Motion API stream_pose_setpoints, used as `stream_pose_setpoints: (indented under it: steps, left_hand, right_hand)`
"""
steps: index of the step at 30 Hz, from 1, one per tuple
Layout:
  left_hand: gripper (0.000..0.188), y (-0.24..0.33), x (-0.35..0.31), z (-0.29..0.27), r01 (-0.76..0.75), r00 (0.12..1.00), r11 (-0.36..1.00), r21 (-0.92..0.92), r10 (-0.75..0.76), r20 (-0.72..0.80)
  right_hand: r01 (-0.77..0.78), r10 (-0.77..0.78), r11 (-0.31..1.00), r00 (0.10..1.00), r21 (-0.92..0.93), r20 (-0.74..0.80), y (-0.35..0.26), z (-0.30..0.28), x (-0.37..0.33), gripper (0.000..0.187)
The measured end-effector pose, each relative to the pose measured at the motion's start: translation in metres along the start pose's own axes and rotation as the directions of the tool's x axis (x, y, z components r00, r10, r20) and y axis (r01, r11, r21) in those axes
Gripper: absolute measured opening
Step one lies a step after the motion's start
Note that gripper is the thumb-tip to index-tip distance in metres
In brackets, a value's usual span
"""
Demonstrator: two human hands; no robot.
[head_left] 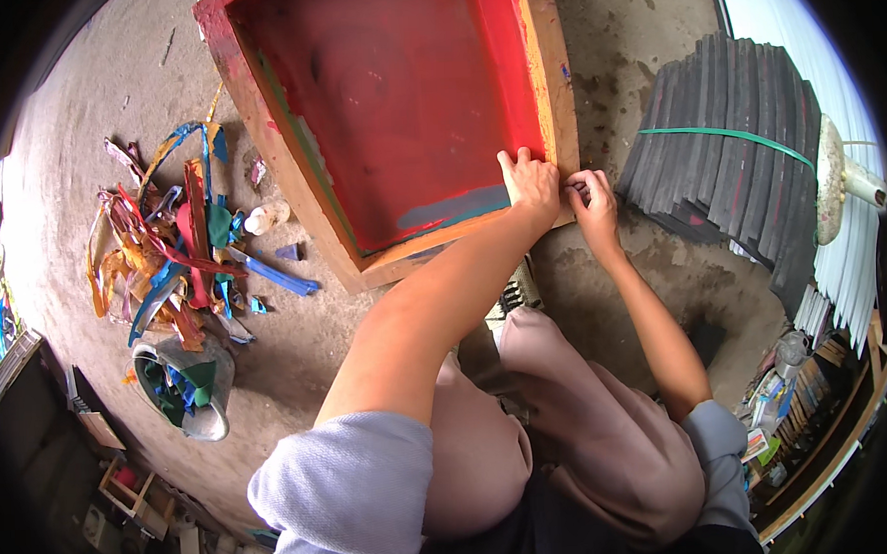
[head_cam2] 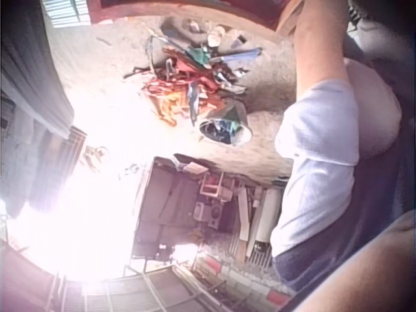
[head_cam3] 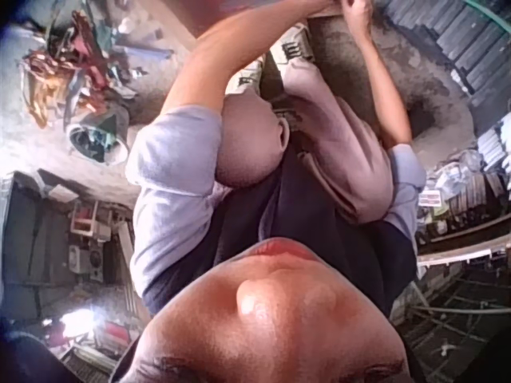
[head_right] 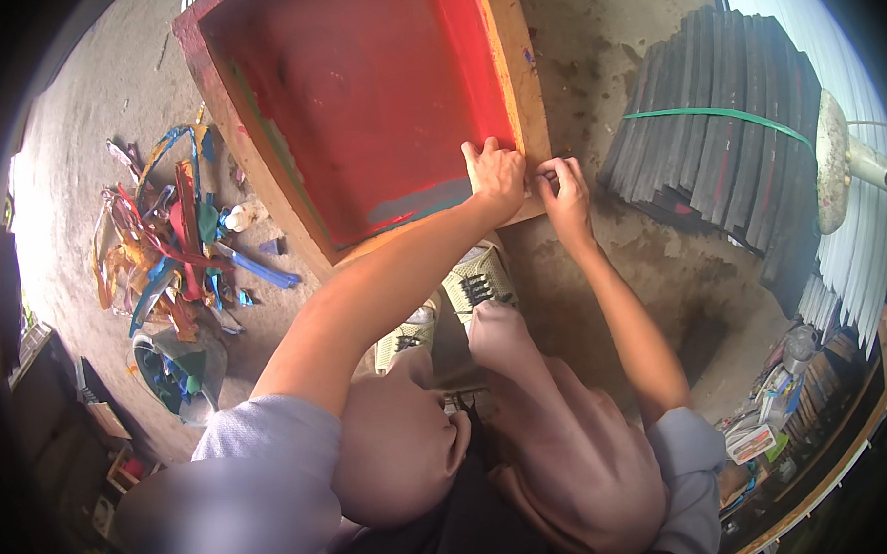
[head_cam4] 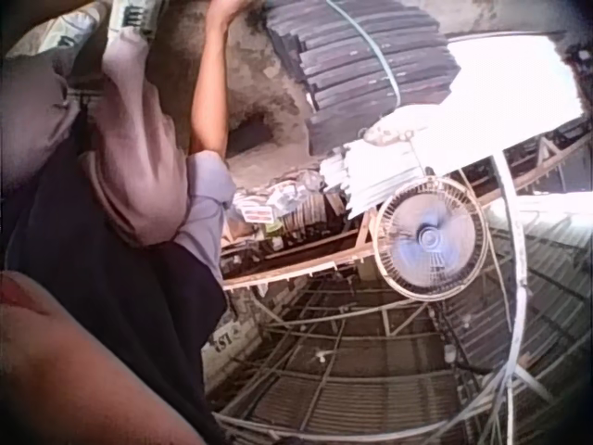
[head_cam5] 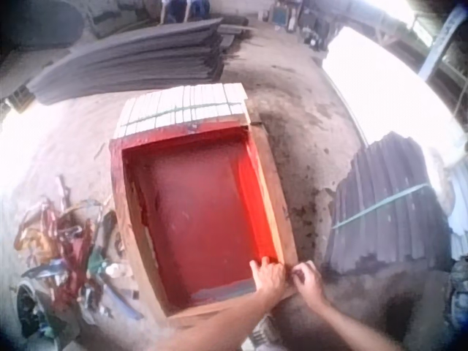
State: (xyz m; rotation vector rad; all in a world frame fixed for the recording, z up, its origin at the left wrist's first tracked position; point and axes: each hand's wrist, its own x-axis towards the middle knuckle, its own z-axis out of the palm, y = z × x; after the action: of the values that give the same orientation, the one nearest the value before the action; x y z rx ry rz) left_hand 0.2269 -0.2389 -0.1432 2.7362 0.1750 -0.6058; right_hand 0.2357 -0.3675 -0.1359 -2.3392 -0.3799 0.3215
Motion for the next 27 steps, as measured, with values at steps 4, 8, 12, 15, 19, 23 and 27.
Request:
stream_pose_setpoints:
  steps: [4,8,12,15,19,23,27]
  left_hand:
    - [0.025,-0.005,-0.006,0.000,-0.026,1.000,0.998,-0.054,0.026,-0.009]
    - [0.023,-0.005,-0.007,0.004,-0.031,0.997,0.998,-0.046,0.027,-0.070]
    - [0.018,-0.004,-0.008,0.008,-0.009,0.995,0.999,0.051,0.014,-0.095]
    - [0.011,-0.008,-0.008,0.006,-0.107,0.990,0.991,0.075,0.114,-0.087]
    - [0.005,-0.042,0.000,0.024,-0.467,0.805,0.874,0.132,0.483,-0.345]
    - [0.008,-0.057,0.013,0.020,-0.625,0.632,0.738,0.256,0.670,-0.389]
    - [0.008,-0.060,0.019,0.022,-0.686,0.581,0.701,0.195,0.689,-0.433]
  right_hand:
    - [-0.002,0.002,1.000,1.000,-0.010,-0.008,0.001,0.001,-0.002,0.010]
    - [0.002,-0.003,1.000,1.000,-0.022,-0.023,0.001,0.002,-0.001,0.010]
    - [-0.002,0.001,1.000,0.999,-0.024,-0.043,0.002,0.005,-0.001,0.010]
    - [-0.010,0.009,1.000,0.998,-0.010,-0.054,0.002,0.004,0.000,0.010]
    - [0.022,-0.021,1.000,0.998,0.013,-0.066,-0.002,0.003,-0.001,0.009]
    - [0.027,-0.025,0.999,0.999,0.041,-0.049,-0.002,0.002,-0.001,0.007]
    - [0.022,-0.020,0.999,0.999,0.048,-0.044,-0.002,0.002,-0.003,0.007]
